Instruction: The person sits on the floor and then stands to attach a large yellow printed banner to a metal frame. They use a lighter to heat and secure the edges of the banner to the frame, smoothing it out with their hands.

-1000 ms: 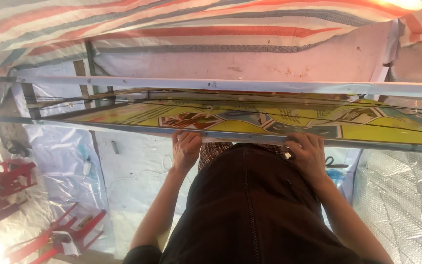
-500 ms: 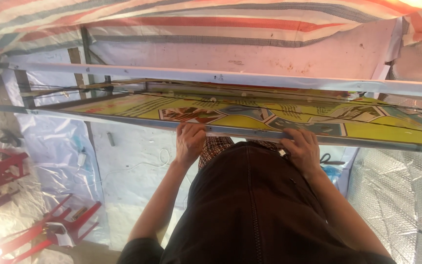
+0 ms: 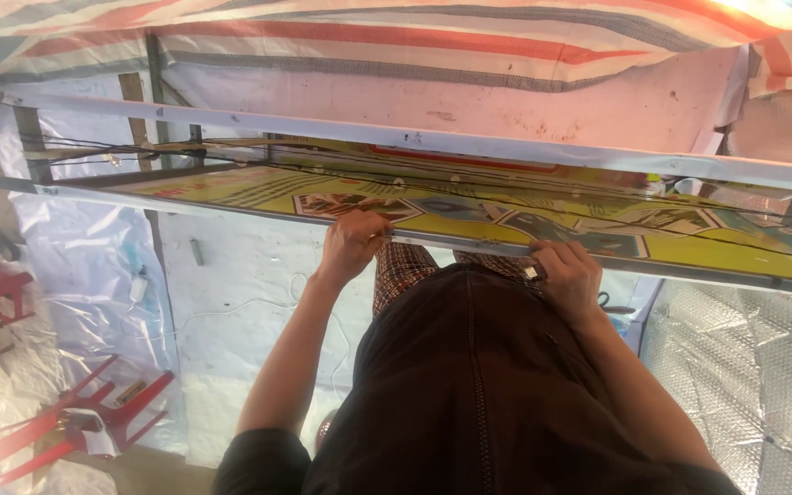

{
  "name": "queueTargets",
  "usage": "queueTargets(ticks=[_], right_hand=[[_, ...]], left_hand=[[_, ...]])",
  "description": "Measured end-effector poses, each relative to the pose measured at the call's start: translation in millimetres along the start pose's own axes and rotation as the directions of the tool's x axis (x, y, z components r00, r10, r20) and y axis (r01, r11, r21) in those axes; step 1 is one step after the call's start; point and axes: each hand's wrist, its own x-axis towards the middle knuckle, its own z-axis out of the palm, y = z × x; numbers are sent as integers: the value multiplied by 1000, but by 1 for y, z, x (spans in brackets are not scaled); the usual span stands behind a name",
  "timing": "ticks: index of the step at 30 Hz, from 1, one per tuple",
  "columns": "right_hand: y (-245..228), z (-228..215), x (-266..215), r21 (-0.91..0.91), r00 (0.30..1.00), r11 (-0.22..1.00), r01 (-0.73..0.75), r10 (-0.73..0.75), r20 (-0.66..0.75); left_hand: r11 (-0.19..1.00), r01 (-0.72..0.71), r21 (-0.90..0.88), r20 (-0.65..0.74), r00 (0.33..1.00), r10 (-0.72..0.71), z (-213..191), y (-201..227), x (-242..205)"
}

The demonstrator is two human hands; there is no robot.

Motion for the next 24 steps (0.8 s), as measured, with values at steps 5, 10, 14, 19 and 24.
queueTargets(ticks=[5,10,14,19,24], right_hand=[[7,6,-8,90,997,994,-66,62,49],[8,1,-2,156,974,972,-174,147,172],[13,7,-6,139,976,973,-182,162,149],[18,10,-10,124,981,982,-143,124,149],[16,11,1,118,986,991,-63,44,159]], left_hand=[[965,219,-145,209,960,-187,-10,-2,14],[857,383,-344,349,900,-263,-17,-4,25],[858,400,-321,350,892,-285,-12,-12,23],[866,378,-327,349,900,-261,-17,-9,23],[889,363,-279,360,898,-254,-12,-16,23]])
